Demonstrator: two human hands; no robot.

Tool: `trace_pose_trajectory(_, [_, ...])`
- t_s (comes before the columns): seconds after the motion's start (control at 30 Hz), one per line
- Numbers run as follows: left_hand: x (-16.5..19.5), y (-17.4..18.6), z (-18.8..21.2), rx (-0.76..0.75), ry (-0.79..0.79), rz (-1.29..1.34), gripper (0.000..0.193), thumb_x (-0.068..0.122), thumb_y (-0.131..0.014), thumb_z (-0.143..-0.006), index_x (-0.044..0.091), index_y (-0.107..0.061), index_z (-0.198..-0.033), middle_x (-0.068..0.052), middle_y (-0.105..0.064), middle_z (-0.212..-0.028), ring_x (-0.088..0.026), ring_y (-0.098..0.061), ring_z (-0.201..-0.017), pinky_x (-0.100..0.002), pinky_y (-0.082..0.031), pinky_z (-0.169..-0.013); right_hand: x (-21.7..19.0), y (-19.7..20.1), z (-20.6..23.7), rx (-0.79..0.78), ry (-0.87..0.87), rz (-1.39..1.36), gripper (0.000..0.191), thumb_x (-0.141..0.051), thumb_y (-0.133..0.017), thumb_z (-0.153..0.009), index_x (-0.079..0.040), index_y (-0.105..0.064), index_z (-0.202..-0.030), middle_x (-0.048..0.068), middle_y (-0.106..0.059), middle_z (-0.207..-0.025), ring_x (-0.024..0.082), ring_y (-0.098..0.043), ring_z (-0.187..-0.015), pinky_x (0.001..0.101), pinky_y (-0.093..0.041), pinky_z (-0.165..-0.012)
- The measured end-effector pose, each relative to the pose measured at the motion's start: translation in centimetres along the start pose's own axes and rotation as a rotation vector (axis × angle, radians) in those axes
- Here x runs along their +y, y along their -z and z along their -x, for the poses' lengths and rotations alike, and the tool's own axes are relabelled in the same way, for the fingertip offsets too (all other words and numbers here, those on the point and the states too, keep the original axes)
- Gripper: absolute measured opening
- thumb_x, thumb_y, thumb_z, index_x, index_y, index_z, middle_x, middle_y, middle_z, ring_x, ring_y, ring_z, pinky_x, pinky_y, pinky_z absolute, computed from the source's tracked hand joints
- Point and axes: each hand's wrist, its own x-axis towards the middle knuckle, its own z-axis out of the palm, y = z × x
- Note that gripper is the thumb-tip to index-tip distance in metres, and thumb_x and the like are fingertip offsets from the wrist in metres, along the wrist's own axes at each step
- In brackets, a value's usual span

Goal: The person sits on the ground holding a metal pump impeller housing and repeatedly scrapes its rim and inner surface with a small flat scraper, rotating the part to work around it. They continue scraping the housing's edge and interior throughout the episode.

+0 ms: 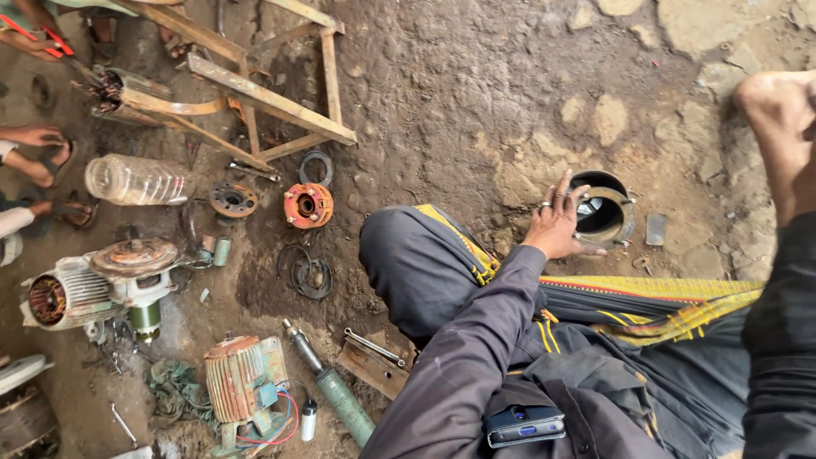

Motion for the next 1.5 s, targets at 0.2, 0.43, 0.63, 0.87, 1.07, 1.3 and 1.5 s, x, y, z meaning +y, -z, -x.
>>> trace_pose_trajectory(0.2, [-0.7, -0.9, -0.7, -0.007, 0.000, 0.031, 0.146, 0.070, -0.091, -0.044, 0.028, -0.012, -0.159, -0.009, 0.016, -0.172, -0.048, -0.004, -0.156, -0.070, -0.030, -0.113, 2.4, 3.1, 3.6, 0.088, -0.042, -0.078, 0.023, -0.003, -0.077, -0.103, 0.000, -0.064, -0.121, 0.000, -0.065, -0.100, 0.006, -0.058, -0.080, 0.0204, -0.043, -0.067])
trace_pose_trajectory(0.43, [-1.0, -1.4, -1.0, 0.027, -0.032, 0.022, 0.146, 0.071, -0.091, -0.044, 0.026, -0.012, -0.159, -0.010, 0.013, -0.171, -0.046, -0.005, -0.158, -0.070, -0.031, -0.112, 5.8, 6.7, 10.1, 0.205, -0.104, -0.181, 0.022, -0.002, -0.075, -0.105, 0.000, -0.063, -0.123, 0.001, -0.064, -0.102, 0.006, -0.059, -0.082, 0.0199, -0.045, -0.070])
trace_pose_trajectory(0.63, [0.4, -0.9, -0.8, 0.023, -0.040, 0.023, 0.145, 0.072, -0.089, -0.044, 0.025, -0.015, -0.159, -0.010, 0.013, -0.172, -0.048, -0.007, -0.156, -0.071, -0.033, -0.111, 7.0, 8.5, 13.0, 0.268, -0.121, -0.228, 0.022, -0.001, -0.074, -0.107, 0.000, -0.062, -0.125, 0.002, -0.063, -0.104, 0.006, -0.059, -0.085, 0.0195, -0.046, -0.073])
trace_pose_trajectory(0.87, [1.5, 0.0, -0.1, -0.002, -0.005, -0.027, 0.148, 0.074, -0.088, -0.044, 0.025, -0.013, -0.161, -0.009, 0.015, -0.172, -0.047, -0.011, -0.157, -0.069, -0.035, -0.111, 7.4, 8.3, 14.3, 0.283, -0.117, -0.265, 0.022, 0.000, -0.072, -0.109, 0.000, -0.061, -0.128, 0.002, -0.062, -0.106, 0.006, -0.060, -0.088, 0.0189, -0.047, -0.076])
trace_pose_trajectory(1.07, [1.6, 0.4, 0.0, -0.002, -0.010, -0.026, 0.150, 0.076, -0.086, -0.041, 0.025, -0.012, -0.160, -0.010, 0.016, -0.172, -0.048, -0.012, -0.155, -0.068, -0.036, -0.110, 7.1, 6.0, 14.9, 0.290, -0.085, -0.261, 0.022, 0.001, -0.071, -0.111, 0.000, -0.060, -0.130, 0.003, -0.062, -0.108, 0.006, -0.060, -0.090, 0.0185, -0.048, -0.079])
trace_pose_trajectory(1.3, [1.6, 0.2, -0.8, -0.044, 0.003, -0.056, 0.148, 0.076, -0.088, -0.047, 0.023, -0.010, -0.161, -0.010, 0.018, -0.171, -0.052, -0.004, -0.154, -0.074, -0.029, -0.111, 5.3, 4.8, 13.1, 0.383, -0.156, -0.189, 0.035, 0.001, -0.077, -0.103, -0.003, -0.059, -0.132, 0.003, -0.064, -0.101, 0.011, -0.057, -0.080, 0.0231, -0.045, -0.069])
trace_pose_trajectory(1.5, [0.9, -0.3, -0.8, 0.008, -0.024, 0.005, 0.144, 0.071, -0.090, -0.048, 0.023, -0.013, -0.159, -0.008, 0.017, -0.170, -0.047, -0.004, -0.156, -0.073, -0.029, -0.112, 3.9, 6.0, 11.1, 0.338, -0.013, -0.234, 0.029, 0.004, -0.076, -0.108, 0.000, -0.060, -0.131, 0.002, -0.060, -0.099, 0.009, -0.054, -0.078, 0.0221, -0.046, -0.072])
